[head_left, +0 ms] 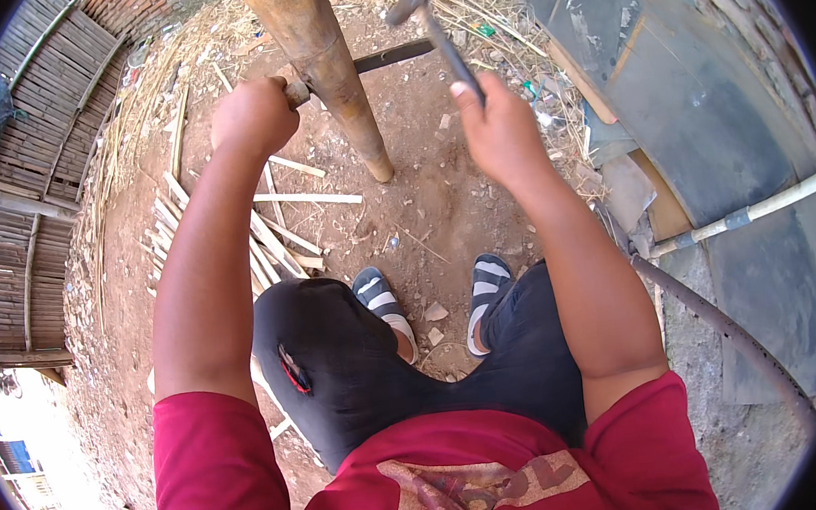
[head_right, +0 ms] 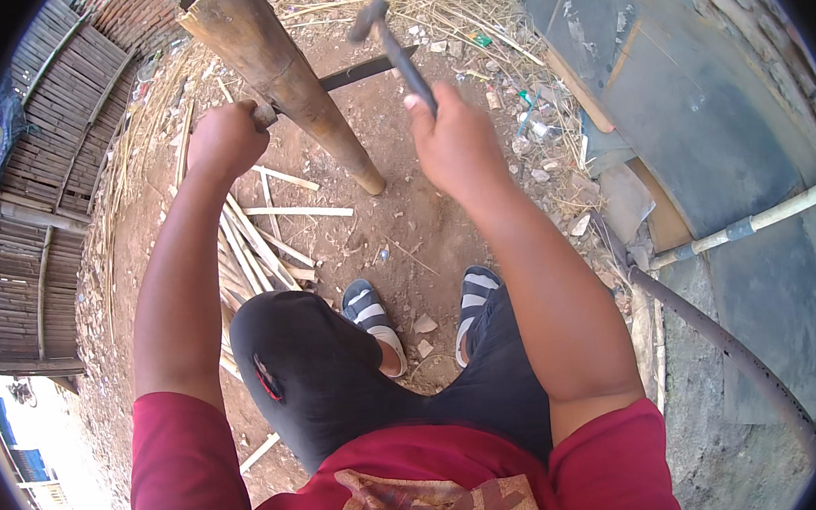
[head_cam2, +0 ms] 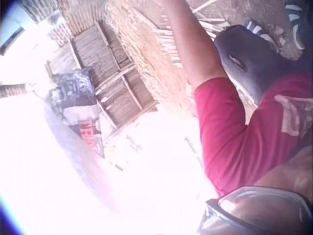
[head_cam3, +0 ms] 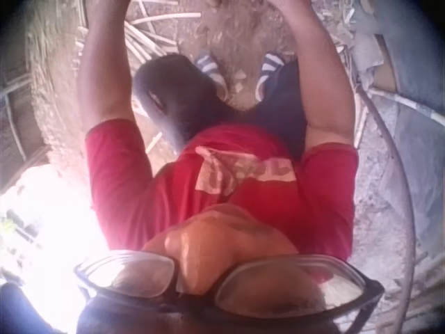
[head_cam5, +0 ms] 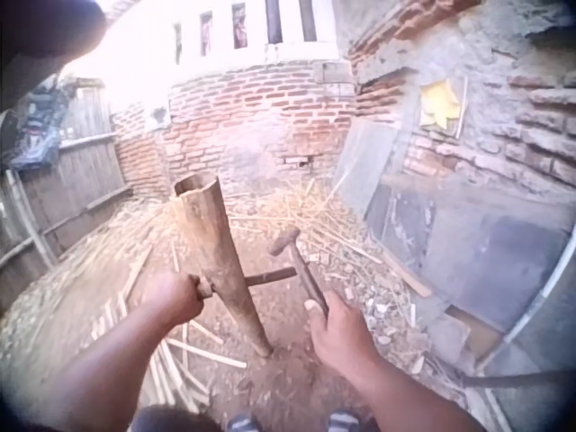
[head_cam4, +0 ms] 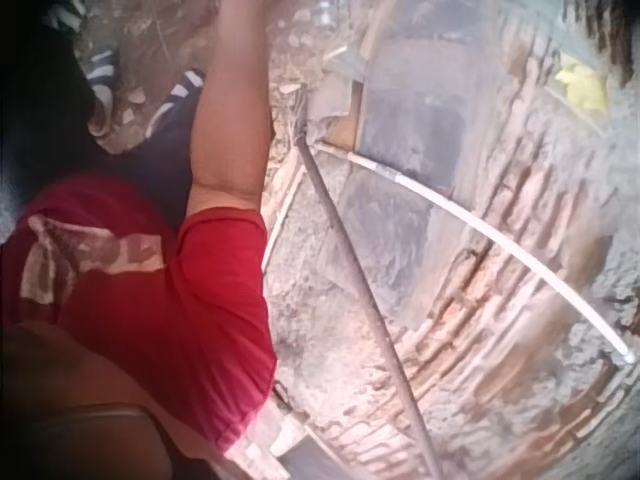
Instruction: The person splits bamboo pieces by hammering a blade into the top of a bamboo pole and prying it open.
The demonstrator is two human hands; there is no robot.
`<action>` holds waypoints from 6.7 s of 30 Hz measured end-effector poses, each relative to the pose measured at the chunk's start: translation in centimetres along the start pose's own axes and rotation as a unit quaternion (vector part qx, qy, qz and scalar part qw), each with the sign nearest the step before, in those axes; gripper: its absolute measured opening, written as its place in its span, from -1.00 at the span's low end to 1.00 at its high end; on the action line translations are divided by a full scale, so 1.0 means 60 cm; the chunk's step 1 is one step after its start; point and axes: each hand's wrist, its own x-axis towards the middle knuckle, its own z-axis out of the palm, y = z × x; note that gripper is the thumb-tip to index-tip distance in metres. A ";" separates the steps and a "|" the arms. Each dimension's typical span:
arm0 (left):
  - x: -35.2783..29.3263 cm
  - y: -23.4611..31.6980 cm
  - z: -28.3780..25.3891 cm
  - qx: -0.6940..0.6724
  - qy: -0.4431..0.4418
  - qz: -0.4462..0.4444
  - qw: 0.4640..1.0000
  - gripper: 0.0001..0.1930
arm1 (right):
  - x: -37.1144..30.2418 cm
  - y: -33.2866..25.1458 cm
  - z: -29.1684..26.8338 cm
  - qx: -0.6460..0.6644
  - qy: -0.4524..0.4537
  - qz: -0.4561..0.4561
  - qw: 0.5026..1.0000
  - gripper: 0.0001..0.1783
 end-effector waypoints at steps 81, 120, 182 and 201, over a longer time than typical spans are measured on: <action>-0.101 -0.024 0.610 -0.652 -0.507 -0.334 0.454 -0.93 | -0.092 0.002 0.016 0.244 -0.113 0.203 0.942 -0.56; -0.186 -0.003 0.608 -0.629 -0.448 -0.417 0.480 -0.85 | -0.094 -0.079 -0.005 0.376 -0.131 0.293 0.869 -0.61; -0.151 -0.100 0.510 -0.627 -0.471 -0.453 0.425 -0.91 | -0.094 -0.062 -0.043 0.417 -0.136 0.276 0.855 -0.58; -0.172 -0.107 0.521 -0.624 -0.464 -0.406 0.480 -0.94 | -0.095 -0.065 -0.043 0.442 -0.139 0.316 0.828 -0.59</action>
